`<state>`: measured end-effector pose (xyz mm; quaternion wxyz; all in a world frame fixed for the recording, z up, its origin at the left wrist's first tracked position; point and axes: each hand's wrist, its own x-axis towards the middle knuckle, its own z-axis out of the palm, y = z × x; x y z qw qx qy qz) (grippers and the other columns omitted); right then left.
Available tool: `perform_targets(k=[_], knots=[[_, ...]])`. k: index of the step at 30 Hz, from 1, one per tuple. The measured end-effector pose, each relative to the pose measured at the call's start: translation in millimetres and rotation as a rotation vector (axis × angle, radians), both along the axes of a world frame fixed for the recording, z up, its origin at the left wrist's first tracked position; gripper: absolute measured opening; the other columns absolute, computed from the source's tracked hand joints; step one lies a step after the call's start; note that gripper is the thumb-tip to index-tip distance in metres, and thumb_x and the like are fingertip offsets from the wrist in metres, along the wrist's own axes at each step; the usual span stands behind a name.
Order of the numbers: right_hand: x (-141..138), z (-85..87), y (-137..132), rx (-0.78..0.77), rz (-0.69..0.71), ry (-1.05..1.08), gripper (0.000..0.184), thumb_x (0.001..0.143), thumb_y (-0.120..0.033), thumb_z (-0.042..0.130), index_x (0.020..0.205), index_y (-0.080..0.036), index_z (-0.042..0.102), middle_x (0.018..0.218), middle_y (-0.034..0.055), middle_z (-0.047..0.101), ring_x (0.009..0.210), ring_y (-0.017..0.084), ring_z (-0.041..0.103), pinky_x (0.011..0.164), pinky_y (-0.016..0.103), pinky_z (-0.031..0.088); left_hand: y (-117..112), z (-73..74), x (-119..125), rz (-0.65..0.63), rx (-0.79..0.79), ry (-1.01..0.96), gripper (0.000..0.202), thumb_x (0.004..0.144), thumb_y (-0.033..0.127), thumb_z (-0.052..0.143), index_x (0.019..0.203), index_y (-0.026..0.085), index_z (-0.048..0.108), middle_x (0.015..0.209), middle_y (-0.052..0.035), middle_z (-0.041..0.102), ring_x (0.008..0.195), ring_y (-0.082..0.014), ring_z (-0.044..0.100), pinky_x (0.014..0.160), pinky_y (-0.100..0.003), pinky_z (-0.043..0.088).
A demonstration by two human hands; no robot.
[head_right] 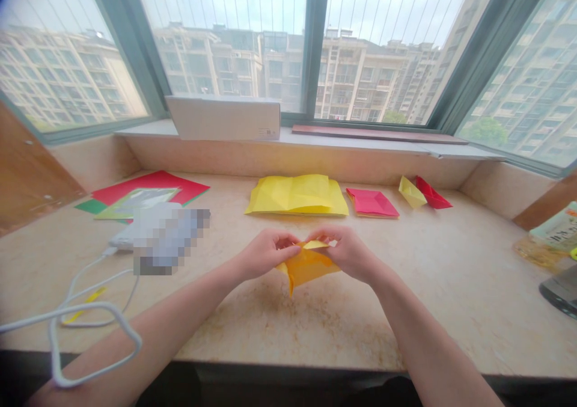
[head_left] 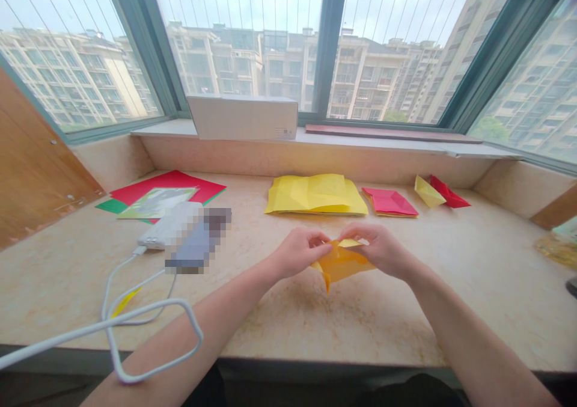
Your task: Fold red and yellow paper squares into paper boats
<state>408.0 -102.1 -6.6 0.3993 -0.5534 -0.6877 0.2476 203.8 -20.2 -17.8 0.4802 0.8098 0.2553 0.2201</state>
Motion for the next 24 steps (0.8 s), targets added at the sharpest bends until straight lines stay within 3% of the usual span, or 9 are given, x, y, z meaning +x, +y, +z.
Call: perform_targets(k=[6,10,24], knots=[[-2,-4.6,3,0.055,-0.085,0.013,0.015,0.079,-0.031,0.069,0.088,-0.021,0.076,0.085,0.0046,0.075,0.079,0.022,0.064,0.072,0.033,0.049,-1,1.0,0,-0.029,-0.153,-0.079,0.029,0.081,0.033,0.066,0.099,0.011,0.073,0.091,-0.0098,0.075,0.076,-0.0177,0.067,0.066,-0.025,0.049],[-6,-7.2,3,0.092,-0.151,0.006,0.016,0.077,-0.025,0.068,0.091,-0.021,0.075,0.085,0.0046,0.075,0.078,0.022,0.064,0.071,0.033,0.049,-3,2.5,0,-0.07,-0.163,-0.09,0.033,0.081,0.033,0.067,0.106,0.012,0.072,0.097,-0.0113,0.075,0.08,-0.0189,0.067,0.066,-0.026,0.05],[-21,-16.4,2,0.28,-0.182,-0.05,0.011,0.08,-0.023,0.066,0.09,-0.023,0.07,0.085,0.0042,0.073,0.078,0.022,0.064,0.074,0.035,0.05,-9,1.7,4,0.019,-0.139,-0.137,0.026,0.08,0.035,0.069,0.089,0.01,0.072,0.079,-0.0061,0.07,0.069,-0.0146,0.061,0.062,-0.023,0.043]])
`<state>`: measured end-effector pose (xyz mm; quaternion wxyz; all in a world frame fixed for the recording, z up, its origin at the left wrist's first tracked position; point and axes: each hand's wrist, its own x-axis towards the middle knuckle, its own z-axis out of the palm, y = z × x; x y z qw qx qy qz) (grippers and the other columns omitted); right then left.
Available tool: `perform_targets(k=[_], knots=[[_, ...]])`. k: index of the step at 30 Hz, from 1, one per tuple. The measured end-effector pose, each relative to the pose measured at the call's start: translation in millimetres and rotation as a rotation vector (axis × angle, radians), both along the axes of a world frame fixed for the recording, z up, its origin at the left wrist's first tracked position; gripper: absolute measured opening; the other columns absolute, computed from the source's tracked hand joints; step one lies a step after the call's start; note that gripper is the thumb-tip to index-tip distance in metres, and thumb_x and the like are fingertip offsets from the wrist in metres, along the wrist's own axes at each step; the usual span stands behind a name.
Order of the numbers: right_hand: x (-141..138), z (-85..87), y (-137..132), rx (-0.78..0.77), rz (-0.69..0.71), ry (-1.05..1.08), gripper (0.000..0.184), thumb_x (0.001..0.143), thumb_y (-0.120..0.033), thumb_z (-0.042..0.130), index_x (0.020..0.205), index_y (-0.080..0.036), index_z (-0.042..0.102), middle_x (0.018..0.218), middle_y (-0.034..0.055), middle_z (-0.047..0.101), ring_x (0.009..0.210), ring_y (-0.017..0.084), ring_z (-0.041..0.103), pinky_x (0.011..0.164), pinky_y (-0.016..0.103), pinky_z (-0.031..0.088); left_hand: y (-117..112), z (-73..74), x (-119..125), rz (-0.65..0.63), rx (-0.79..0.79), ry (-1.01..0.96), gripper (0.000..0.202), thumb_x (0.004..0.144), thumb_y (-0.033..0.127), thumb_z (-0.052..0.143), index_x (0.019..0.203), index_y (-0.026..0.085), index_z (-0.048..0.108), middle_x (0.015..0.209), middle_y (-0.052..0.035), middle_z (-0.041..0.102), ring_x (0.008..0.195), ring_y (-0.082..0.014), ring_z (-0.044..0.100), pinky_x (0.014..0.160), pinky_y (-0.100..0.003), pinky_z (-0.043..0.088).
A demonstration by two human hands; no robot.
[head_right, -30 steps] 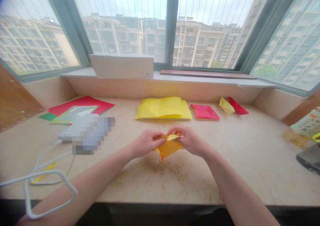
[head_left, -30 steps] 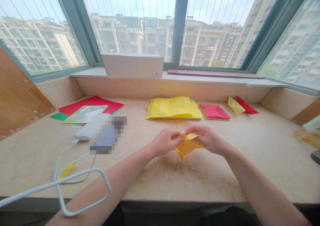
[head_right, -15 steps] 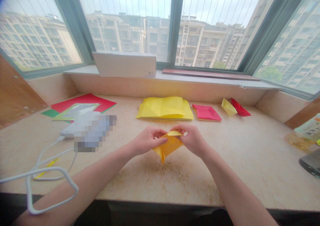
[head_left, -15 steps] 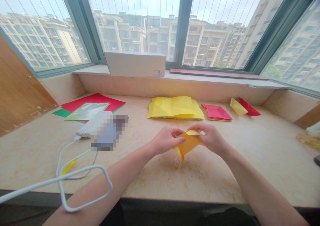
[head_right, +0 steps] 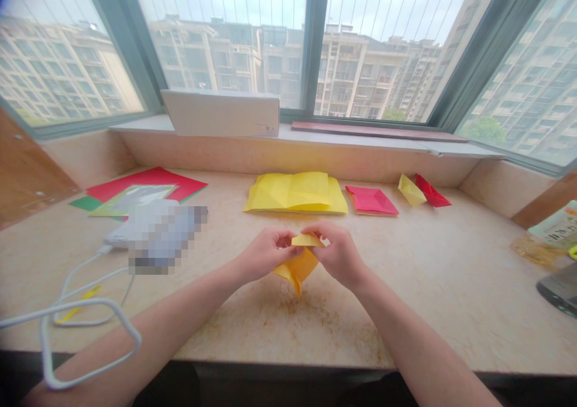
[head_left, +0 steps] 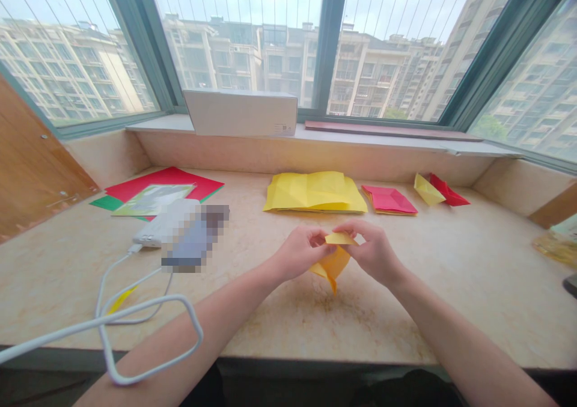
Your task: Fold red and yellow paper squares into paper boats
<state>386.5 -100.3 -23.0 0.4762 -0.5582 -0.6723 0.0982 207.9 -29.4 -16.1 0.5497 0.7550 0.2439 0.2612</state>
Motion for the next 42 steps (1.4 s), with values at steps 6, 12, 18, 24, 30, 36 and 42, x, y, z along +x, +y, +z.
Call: perform_targets(k=[6,12,18,24,30,36,42], knots=[[-3,-0.2,-1,-0.033,-0.024,0.042,0.012,0.08,-0.024,0.067,0.092,-0.023,0.068,0.081,0.0029,0.073,0.074,0.021,0.065,0.072,0.034,0.05,0,-2.6,1,-0.013,-0.075,-0.006,0.027,0.077,0.035,0.071,0.087,0.011,0.07,0.078,-0.0052,0.068,0.068,-0.014,0.06,0.061,-0.023,0.043],[-2,0.5,-1,-0.057,0.005,0.04,0.005,0.079,-0.021,0.065,0.084,-0.023,0.064,0.075,0.0009,0.069,0.072,0.019,0.063,0.07,0.031,0.05,0,-4.8,0,-0.058,-0.145,0.018,0.033,0.077,0.043,0.07,0.085,0.011,0.069,0.071,-0.0025,0.064,0.062,-0.012,0.055,0.054,-0.021,0.038],[7,5.9,-3,-0.134,0.038,0.101,0.012,0.081,-0.021,0.06,0.089,-0.023,0.068,0.087,0.0033,0.072,0.082,0.021,0.066,0.066,0.03,0.052,2,-2.6,-1,-0.056,-0.157,0.014,0.028,0.077,0.036,0.069,0.089,0.011,0.069,0.077,-0.0042,0.067,0.067,-0.0138,0.061,0.059,-0.023,0.043],[9,12.9,-6,-0.243,0.098,0.262,0.014,0.083,-0.025,0.059,0.091,-0.022,0.07,0.083,0.0042,0.072,0.076,0.02,0.065,0.054,0.026,0.049,1,0.6,-2,-0.061,-0.175,0.003,0.027,0.077,0.033,0.069,0.092,0.011,0.068,0.083,-0.0069,0.07,0.071,-0.0155,0.064,0.061,-0.024,0.046],[9,15.8,-5,-0.148,0.143,0.218,0.017,0.081,-0.019,0.057,0.084,-0.023,0.074,0.094,0.0046,0.074,0.09,0.022,0.067,0.078,0.034,0.054,2,-0.6,-3,-0.088,-0.157,-0.031,0.027,0.079,0.031,0.068,0.097,0.011,0.07,0.089,-0.0088,0.072,0.077,-0.0173,0.066,0.069,-0.027,0.049],[12,12.4,-3,-0.095,0.156,0.144,0.02,0.081,-0.016,0.057,0.086,-0.023,0.075,0.098,0.0048,0.074,0.094,0.022,0.067,0.084,0.035,0.053,1,-1.4,-2,-0.073,-0.124,-0.017,0.031,0.081,0.037,0.069,0.098,0.012,0.071,0.092,-0.0092,0.072,0.079,-0.0183,0.066,0.067,-0.026,0.049],[11,13.4,-2,-0.059,0.163,0.125,0.021,0.082,-0.014,0.056,0.086,-0.023,0.075,0.096,0.0051,0.074,0.092,0.021,0.067,0.084,0.034,0.053,-1,1.0,-3,-0.091,-0.142,-0.04,0.03,0.08,0.035,0.069,0.098,0.011,0.071,0.093,-0.0097,0.072,0.082,-0.0194,0.067,0.07,-0.027,0.05]])
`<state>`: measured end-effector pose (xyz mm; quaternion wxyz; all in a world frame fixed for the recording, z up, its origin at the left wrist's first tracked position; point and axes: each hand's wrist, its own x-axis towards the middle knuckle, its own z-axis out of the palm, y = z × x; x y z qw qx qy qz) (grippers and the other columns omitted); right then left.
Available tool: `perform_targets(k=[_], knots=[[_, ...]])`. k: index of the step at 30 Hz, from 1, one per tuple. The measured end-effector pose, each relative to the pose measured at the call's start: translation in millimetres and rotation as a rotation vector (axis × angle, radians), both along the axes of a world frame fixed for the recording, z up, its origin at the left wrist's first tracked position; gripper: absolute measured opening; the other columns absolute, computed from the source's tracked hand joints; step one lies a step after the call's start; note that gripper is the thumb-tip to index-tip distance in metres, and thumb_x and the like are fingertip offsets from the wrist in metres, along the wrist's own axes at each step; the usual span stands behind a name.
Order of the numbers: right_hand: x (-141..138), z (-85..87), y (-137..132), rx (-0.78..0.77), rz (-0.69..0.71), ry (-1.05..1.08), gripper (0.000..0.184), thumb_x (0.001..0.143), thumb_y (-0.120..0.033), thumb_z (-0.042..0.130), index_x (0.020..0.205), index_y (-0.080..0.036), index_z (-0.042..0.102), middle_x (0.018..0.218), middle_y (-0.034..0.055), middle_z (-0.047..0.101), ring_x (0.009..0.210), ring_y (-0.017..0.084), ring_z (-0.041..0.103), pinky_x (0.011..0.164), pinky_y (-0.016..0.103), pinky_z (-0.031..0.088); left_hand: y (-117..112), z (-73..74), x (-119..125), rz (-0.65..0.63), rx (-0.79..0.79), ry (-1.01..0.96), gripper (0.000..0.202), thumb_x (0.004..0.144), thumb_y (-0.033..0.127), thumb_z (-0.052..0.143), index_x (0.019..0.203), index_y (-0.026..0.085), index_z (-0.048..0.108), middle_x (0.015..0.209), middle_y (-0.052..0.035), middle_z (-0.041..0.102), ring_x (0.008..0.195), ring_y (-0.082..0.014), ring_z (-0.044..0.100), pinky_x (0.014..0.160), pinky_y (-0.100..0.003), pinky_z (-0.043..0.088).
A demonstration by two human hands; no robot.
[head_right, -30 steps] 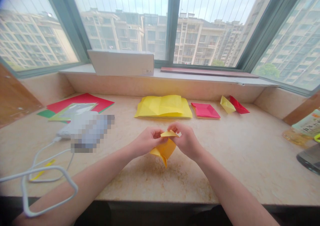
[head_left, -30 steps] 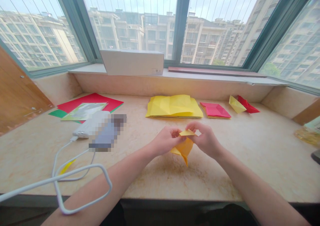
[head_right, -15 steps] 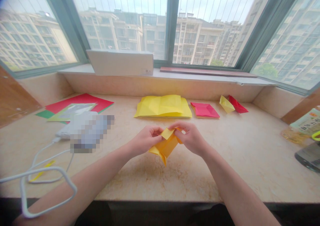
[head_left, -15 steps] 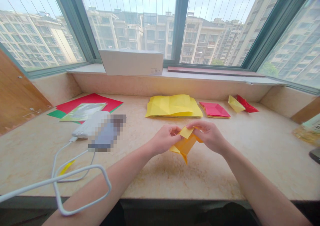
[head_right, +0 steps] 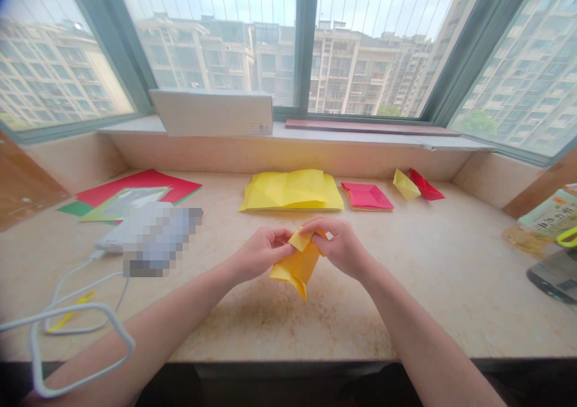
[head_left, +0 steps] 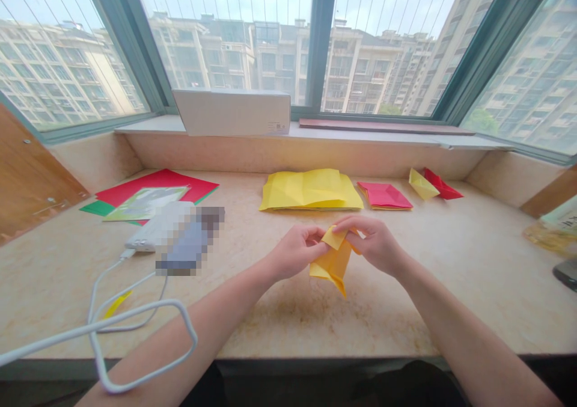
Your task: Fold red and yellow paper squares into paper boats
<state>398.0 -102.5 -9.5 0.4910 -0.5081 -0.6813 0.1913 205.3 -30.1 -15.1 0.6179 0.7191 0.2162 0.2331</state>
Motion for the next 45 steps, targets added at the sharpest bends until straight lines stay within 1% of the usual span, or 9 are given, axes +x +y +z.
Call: perform_targets(k=[9,15,17,21,24,28,32,38,45], knots=[[-4,-0.9,-1,0.011,-0.053,-0.005,0.023,0.081,-0.012,0.054,0.088,-0.021,0.073,0.093,0.0042,0.074,0.089,0.019,0.068,0.08,0.033,0.054,0,0.8,0,-0.015,-0.056,-0.037,0.029,0.077,0.035,0.073,0.094,0.012,0.072,0.09,-0.0085,0.072,0.08,-0.0191,0.066,0.069,-0.026,0.049],[-8,2.3,-3,-0.152,-0.134,0.085,0.025,0.081,-0.022,0.059,0.102,-0.021,0.072,0.091,0.0051,0.075,0.067,0.017,0.066,0.048,0.024,0.049,0,0.9,0,-0.031,-0.064,-0.007,0.037,0.08,0.044,0.07,0.099,0.012,0.072,0.092,-0.0093,0.072,0.077,-0.0192,0.067,0.066,-0.026,0.048],[-10,1.9,-3,-0.169,-0.119,0.064,0.022,0.079,-0.023,0.063,0.099,-0.02,0.073,0.086,0.005,0.076,0.067,0.017,0.066,0.051,0.025,0.051,-1,0.7,0,-0.045,-0.045,0.005,0.039,0.08,0.045,0.069,0.1,0.012,0.072,0.091,-0.0093,0.072,0.076,-0.0191,0.066,0.064,-0.026,0.048],[-14,-1.2,-2,-0.151,-0.114,0.008,0.019,0.08,-0.022,0.064,0.097,-0.019,0.073,0.092,0.0065,0.076,0.083,0.021,0.07,0.072,0.032,0.056,-1,-0.7,0,-0.053,0.006,0.022,0.036,0.081,0.045,0.068,0.095,0.012,0.071,0.085,-0.0079,0.07,0.072,-0.0177,0.065,0.06,-0.024,0.046],[-12,0.1,-2,-0.124,-0.128,0.029,0.027,0.086,-0.028,0.063,0.111,-0.022,0.069,0.103,0.0077,0.074,0.089,0.022,0.07,0.077,0.036,0.056,2,-3.0,2,0.02,-0.012,0.015,0.034,0.08,0.044,0.069,0.091,0.012,0.067,0.082,-0.0074,0.069,0.069,-0.017,0.065,0.058,-0.023,0.046],[-2,7.2,-3,0.013,-0.141,0.08,0.034,0.09,-0.038,0.063,0.121,-0.025,0.061,0.12,0.0082,0.068,0.098,0.022,0.067,0.085,0.038,0.055,7,-5.2,3,0.139,-0.094,-0.037,0.035,0.081,0.046,0.068,0.095,0.014,0.06,0.082,-0.0074,0.069,0.07,-0.0189,0.067,0.058,-0.025,0.048],[4,7.2,-2,0.061,-0.121,-0.008,0.036,0.085,-0.035,0.069,0.119,-0.026,0.062,0.12,0.0065,0.066,0.094,0.02,0.065,0.082,0.036,0.055,7,-2.9,3,0.154,-0.161,-0.046,0.034,0.083,0.045,0.066,0.098,0.016,0.055,0.077,-0.0057,0.069,0.064,-0.0185,0.068,0.055,-0.024,0.048],[4,-4.2,3,0.072,-0.124,-0.095,0.031,0.089,-0.027,0.064,0.12,-0.027,0.062,0.101,0.0038,0.07,0.079,0.018,0.063,0.071,0.033,0.055,3,1.1,2,0.159,-0.231,-0.057,0.03,0.084,0.04,0.065,0.1,0.017,0.055,0.08,-0.0056,0.071,0.06,-0.0158,0.066,0.053,-0.023,0.046],[-1,-3.7,1,0.152,-0.116,-0.208,0.029,0.091,-0.022,0.06,0.119,-0.027,0.064,0.111,0.0053,0.067,0.077,0.015,0.062,0.068,0.03,0.055,4,0.8,1,0.082,-0.236,-0.085,0.052,0.072,0.031,0.08,0.115,0.017,0.056,0.102,-0.0098,0.071,0.085,-0.0217,0.07,0.071,-0.029,0.052]])
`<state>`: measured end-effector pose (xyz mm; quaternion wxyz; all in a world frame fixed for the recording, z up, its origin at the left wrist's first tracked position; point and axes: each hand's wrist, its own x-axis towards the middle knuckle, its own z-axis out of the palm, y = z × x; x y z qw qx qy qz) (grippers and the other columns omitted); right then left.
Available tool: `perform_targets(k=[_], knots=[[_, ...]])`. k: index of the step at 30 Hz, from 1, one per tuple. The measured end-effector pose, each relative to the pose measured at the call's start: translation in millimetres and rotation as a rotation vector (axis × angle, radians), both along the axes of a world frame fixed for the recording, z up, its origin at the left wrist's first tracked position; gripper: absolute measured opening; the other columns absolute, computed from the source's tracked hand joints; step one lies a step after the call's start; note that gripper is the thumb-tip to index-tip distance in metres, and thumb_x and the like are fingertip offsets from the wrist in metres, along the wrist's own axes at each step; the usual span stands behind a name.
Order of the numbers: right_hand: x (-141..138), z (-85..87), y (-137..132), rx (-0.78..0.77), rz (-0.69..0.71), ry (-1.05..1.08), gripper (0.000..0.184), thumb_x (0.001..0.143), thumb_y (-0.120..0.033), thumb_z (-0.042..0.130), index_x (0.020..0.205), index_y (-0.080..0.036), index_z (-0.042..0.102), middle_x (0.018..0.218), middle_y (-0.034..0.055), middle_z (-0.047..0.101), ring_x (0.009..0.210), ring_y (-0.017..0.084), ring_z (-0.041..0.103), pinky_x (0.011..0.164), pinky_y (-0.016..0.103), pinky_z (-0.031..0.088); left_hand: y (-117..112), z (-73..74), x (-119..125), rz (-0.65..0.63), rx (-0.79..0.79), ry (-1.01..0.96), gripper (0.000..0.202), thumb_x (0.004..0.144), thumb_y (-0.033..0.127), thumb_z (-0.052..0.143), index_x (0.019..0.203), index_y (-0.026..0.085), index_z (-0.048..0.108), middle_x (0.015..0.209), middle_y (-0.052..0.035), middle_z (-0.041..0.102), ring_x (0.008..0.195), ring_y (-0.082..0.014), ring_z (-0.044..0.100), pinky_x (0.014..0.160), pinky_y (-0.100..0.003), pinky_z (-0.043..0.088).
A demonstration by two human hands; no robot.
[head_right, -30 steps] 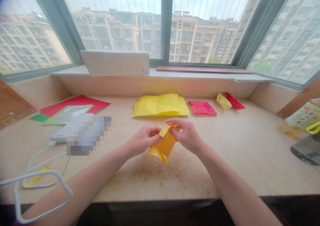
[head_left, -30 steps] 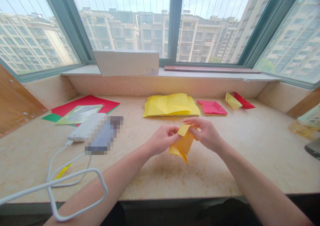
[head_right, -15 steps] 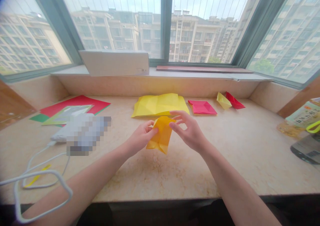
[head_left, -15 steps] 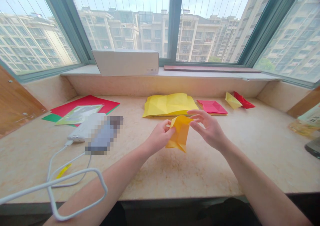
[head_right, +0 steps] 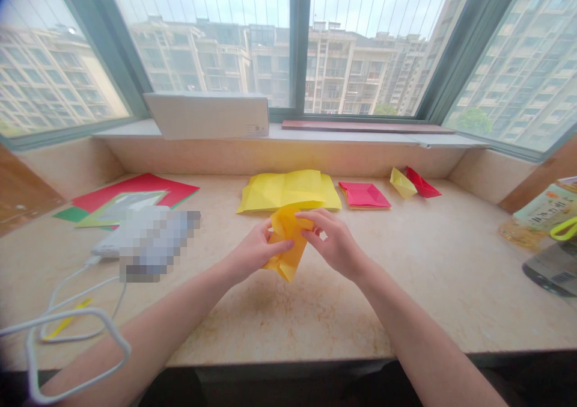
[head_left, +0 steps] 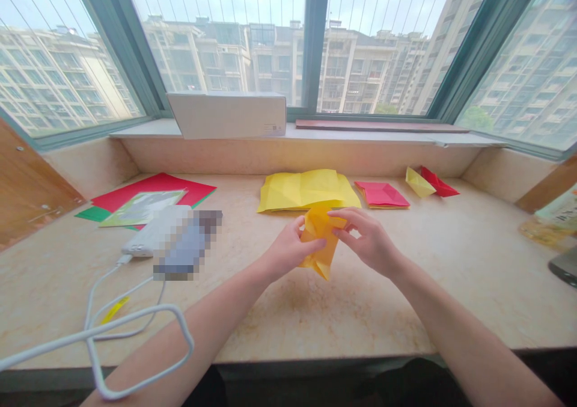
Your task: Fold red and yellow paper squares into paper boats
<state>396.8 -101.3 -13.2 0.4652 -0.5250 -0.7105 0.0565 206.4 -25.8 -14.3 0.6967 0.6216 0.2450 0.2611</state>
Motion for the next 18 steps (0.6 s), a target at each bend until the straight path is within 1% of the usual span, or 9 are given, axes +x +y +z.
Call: perform_targets(k=[3,5,8,11,15,18], knots=[[-0.3,0.3,-0.6,0.014,-0.01,-0.021,0.027,0.091,-0.024,0.061,0.118,-0.026,0.065,0.109,0.0063,0.068,0.074,0.016,0.062,0.066,0.03,0.056,1.3,-2.9,0.0,-0.001,0.013,0.008,0.052,0.071,0.029,0.081,0.114,0.016,0.055,0.099,-0.0085,0.071,0.08,-0.019,0.068,0.069,-0.028,0.051],[0.6,1.3,-0.9,0.027,-0.005,-0.028,0.023,0.093,-0.026,0.059,0.115,-0.026,0.065,0.108,0.0068,0.068,0.079,0.018,0.064,0.068,0.032,0.057,2.0,-4.1,0.1,0.009,0.026,0.005,0.05,0.072,0.029,0.08,0.113,0.016,0.055,0.097,-0.0074,0.07,0.08,-0.0184,0.068,0.068,-0.027,0.05],[3.1,3.5,-1.0,0.059,0.003,-0.055,0.015,0.094,-0.027,0.057,0.103,-0.025,0.068,0.105,0.0071,0.068,0.092,0.021,0.066,0.077,0.036,0.057,2.4,-3.4,0.1,0.036,0.042,0.013,0.047,0.073,0.029,0.079,0.111,0.016,0.055,0.098,-0.007,0.07,0.083,-0.0192,0.068,0.07,-0.028,0.051],[5.6,5.2,-0.8,0.093,0.004,-0.099,0.011,0.094,-0.027,0.056,0.096,-0.025,0.067,0.105,0.0073,0.067,0.097,0.023,0.065,0.085,0.04,0.055,3.1,-1.1,-0.2,0.066,0.052,0.024,0.044,0.073,0.027,0.077,0.111,0.017,0.057,0.098,-0.0069,0.07,0.084,-0.0197,0.067,0.072,-0.03,0.051],[6.9,6.6,-2.1,0.084,0.042,-0.142,0.012,0.096,-0.022,0.051,0.096,-0.025,0.062,0.109,0.0079,0.066,0.1,0.022,0.064,0.086,0.039,0.054,5.0,0.3,-0.7,0.095,0.073,0.026,0.042,0.073,0.027,0.077,0.109,0.015,0.06,0.098,-0.0082,0.07,0.085,-0.0201,0.066,0.076,-0.031,0.049],[7.1,8.0,-4.3,0.063,0.072,-0.19,0.01,0.093,-0.018,0.052,0.097,-0.024,0.059,0.114,0.0082,0.064,0.103,0.023,0.064,0.088,0.039,0.053,5.7,0.5,-0.9,0.099,0.119,0.02,0.039,0.074,0.029,0.077,0.107,0.014,0.062,0.097,-0.0085,0.07,0.086,-0.0204,0.065,0.077,-0.031,0.049]])
